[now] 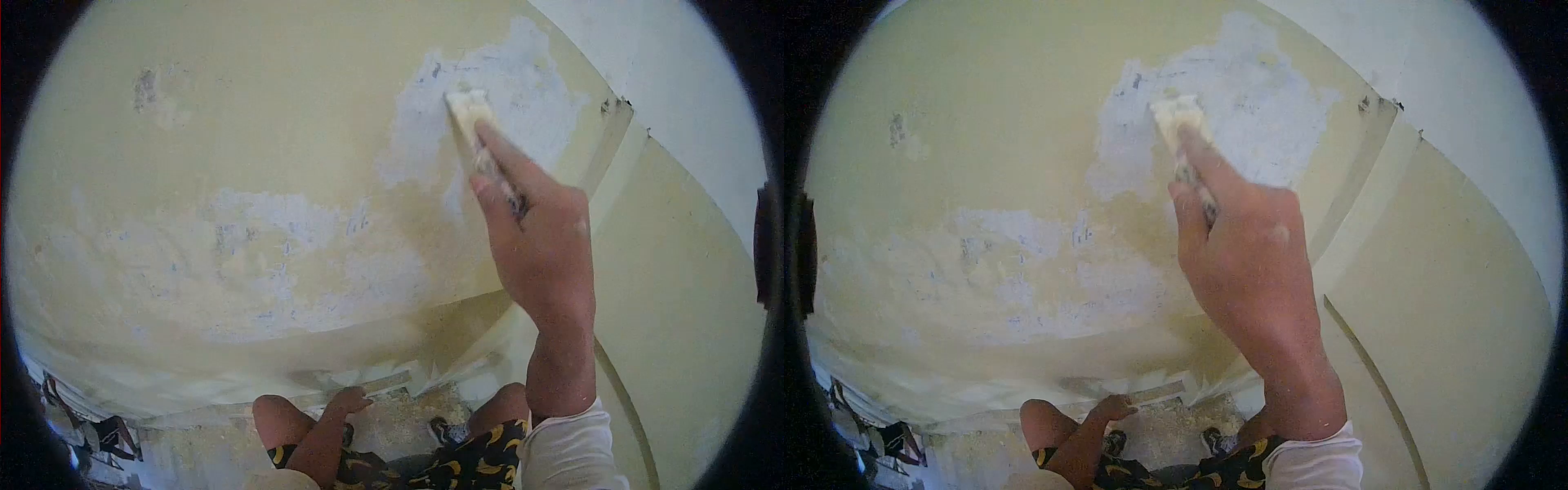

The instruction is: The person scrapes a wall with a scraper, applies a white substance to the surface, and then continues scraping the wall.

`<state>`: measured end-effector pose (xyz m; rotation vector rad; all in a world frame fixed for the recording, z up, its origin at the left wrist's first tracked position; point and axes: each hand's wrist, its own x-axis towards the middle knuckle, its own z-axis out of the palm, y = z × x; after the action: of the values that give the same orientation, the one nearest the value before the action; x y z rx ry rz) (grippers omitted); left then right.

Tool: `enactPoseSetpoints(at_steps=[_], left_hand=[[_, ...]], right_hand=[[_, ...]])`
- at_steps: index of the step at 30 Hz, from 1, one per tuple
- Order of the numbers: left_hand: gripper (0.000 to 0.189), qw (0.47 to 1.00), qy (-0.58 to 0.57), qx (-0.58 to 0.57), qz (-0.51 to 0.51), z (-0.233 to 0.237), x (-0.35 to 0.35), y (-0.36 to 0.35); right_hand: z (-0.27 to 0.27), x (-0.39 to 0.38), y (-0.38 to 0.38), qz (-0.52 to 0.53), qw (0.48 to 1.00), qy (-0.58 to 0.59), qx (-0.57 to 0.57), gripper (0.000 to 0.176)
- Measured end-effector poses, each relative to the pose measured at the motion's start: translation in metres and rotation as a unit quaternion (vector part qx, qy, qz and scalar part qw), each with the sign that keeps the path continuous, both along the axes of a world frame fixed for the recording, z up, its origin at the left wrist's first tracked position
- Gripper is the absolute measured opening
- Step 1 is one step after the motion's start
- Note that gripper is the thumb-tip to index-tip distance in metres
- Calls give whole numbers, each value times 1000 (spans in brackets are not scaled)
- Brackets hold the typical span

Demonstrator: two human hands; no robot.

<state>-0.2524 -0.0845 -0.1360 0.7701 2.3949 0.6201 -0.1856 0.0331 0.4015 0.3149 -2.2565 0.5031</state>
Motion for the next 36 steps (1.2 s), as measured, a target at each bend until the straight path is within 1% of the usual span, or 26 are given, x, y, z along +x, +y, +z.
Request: enactPoseSetpoints(at_steps=[2, 3, 5, 7, 9, 10, 11, 12, 14, 15, 17, 18, 20, 21, 23, 24, 26, 27, 29, 30, 32, 36], left_hand=[[59, 999, -6, -43, 20, -26, -11, 8], [59, 999, -8, -43, 19, -38, -12, 9], [57, 997, -24, -39, 57, -42, -10, 8], [56, 998, -27, -33, 56, -48, -8, 7], [55, 998, -27, -28, 55, -15, -7, 4], [55, 995, -48, -26, 79, 7, -3, 4], [56, 992, -70, -23, 103, 18, 1, 5], [56, 992, -75, -23, 102, 9, 3, 6], [58, 995, -64, -18, 69, -6, 0, 6], [58, 995, -63, -18, 70, -13, -3, 7], [59, 991, -95, -21, 88, -11, -8, 8], [59, 991, -95, -21, 88, -9, -6, 9], [60, 990, -80, 8, 116, -8, -4, 6], [60, 990, -79, 8, 116, -9, -5, 5], [59, 997, -41, -7, 58, -12, -5, 5], [59, 998, -41, -6, 57, -12, -7, 7], [57, 996, -24, -44, 75, -11, -3, 11], [57, 996, -25, -43, 77, -11, -2, 13], [55, 997, -29, -26, 66, -10, -1, 11], [55, 997, -29, -27, 65, -9, -2, 9], [55, 994, -64, -16, 91, -9, -5, 9], [57, 990, -73, -19, 116, -6, -6, 6]], right_hand=[[2, -10, 0, 19, 997, 69, -34, 37], [-1, -6, 0, 19, 997, 67, -34, 37], [-10, 6, -1, -20, 999, -31, -25, 37], [-21, 6, -2, -10, 998, -37, -46, 37], [-24, 4, -1, 2, 997, -41, -69, 37], [-24, 3, -1, 11, 998, -26, -63, 37], [-23, 3, 0, 21, 998, -13, -57, 37], [-27, 1, 1, 21, 998, -17, -56, 37], [-35, -3, 4, 12, 999, 28, -20, 36], [-32, -3, 4, 13, 999, 28, -21, 36], [-19, 0, -3, -14, 998, -14, -62, 36], [-20, 2, -2, -14, 998, -15, -63, 36], [-25, 5, 1, -14, 999, -41, -25, 36], [-26, 4, 2, -14, 999, -39, -25, 36], [-30, 2, 6, 37, 999, 21, -24, 36], [-29, 3, 5, 36, 999, 22, -23, 36], [-28, 4, 4, 6, 999, -25, -38, 37], [-31, 2, 5, 8, 999, -25, -37, 37], [-38, -3, 8, 36, 999, 19, -31, 36], [-35, -4, 6, 36, 999, 19, -33, 36], [-26, -6, 2, 20, 999, 40, -28, 36], [-27, -3, 4, 32, 999, 27, -6, 35]])
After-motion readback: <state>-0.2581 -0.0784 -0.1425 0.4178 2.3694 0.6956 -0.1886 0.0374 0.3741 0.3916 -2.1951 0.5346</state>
